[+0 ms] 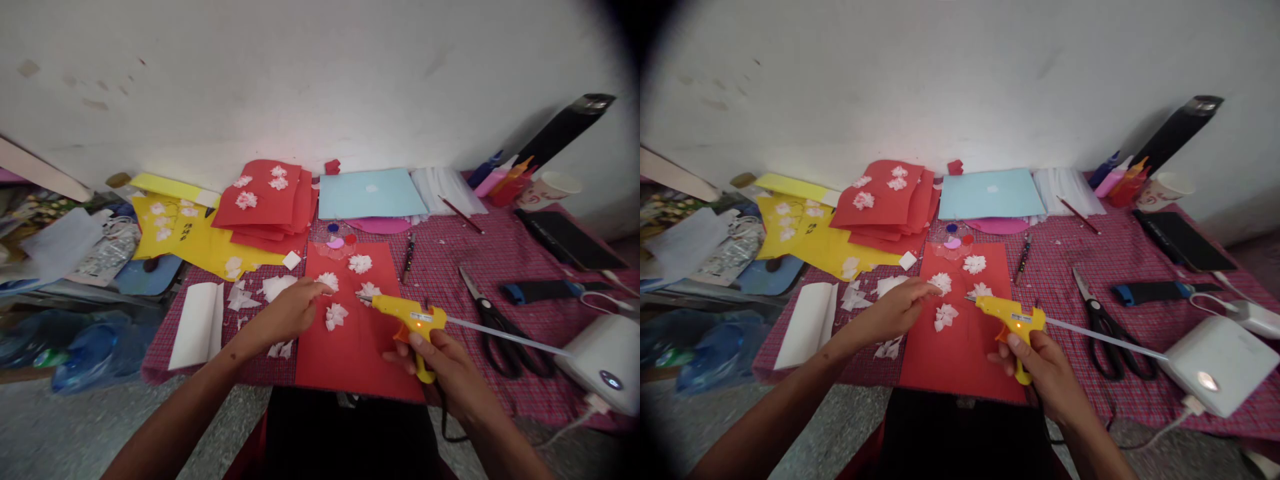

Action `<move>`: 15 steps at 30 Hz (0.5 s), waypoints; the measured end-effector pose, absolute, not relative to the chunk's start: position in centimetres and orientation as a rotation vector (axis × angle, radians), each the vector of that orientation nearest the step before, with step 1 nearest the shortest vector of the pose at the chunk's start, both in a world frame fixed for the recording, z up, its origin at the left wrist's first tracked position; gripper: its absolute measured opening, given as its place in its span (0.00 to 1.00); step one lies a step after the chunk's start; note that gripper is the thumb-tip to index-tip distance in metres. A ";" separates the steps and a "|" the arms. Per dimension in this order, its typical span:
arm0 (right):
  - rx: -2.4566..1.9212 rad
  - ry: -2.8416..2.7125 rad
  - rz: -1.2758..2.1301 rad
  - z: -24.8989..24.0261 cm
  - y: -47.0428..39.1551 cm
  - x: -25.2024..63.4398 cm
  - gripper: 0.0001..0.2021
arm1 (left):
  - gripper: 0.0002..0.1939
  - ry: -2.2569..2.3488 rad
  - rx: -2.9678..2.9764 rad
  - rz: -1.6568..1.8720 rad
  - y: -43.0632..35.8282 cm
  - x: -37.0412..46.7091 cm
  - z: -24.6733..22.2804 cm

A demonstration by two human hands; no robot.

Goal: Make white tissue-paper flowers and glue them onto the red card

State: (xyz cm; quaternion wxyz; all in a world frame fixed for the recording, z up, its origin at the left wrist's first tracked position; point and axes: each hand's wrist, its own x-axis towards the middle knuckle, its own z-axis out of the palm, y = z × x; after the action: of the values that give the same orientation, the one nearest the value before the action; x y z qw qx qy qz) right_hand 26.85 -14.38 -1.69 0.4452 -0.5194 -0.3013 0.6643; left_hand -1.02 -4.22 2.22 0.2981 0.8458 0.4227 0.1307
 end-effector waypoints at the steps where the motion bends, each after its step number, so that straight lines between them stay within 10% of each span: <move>1: -1.275 -0.727 1.646 -1.7 -14.4 26.9 0.17 | 0.23 1.134 2.213 0.373 -4.5 -1.2 2.1; 15: -1.261 -0.717 1.662 -1.8 -14.2 27.2 0.15 | 0.25 1.169 1.540 0.474 -7.1 -3.0 1.2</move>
State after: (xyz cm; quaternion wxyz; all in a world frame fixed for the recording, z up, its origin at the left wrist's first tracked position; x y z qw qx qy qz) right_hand 27.24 -14.21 -1.83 0.4508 -0.5103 -0.2900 0.6725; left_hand -2.95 -7.12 1.19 0.5441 0.6491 0.4928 0.1996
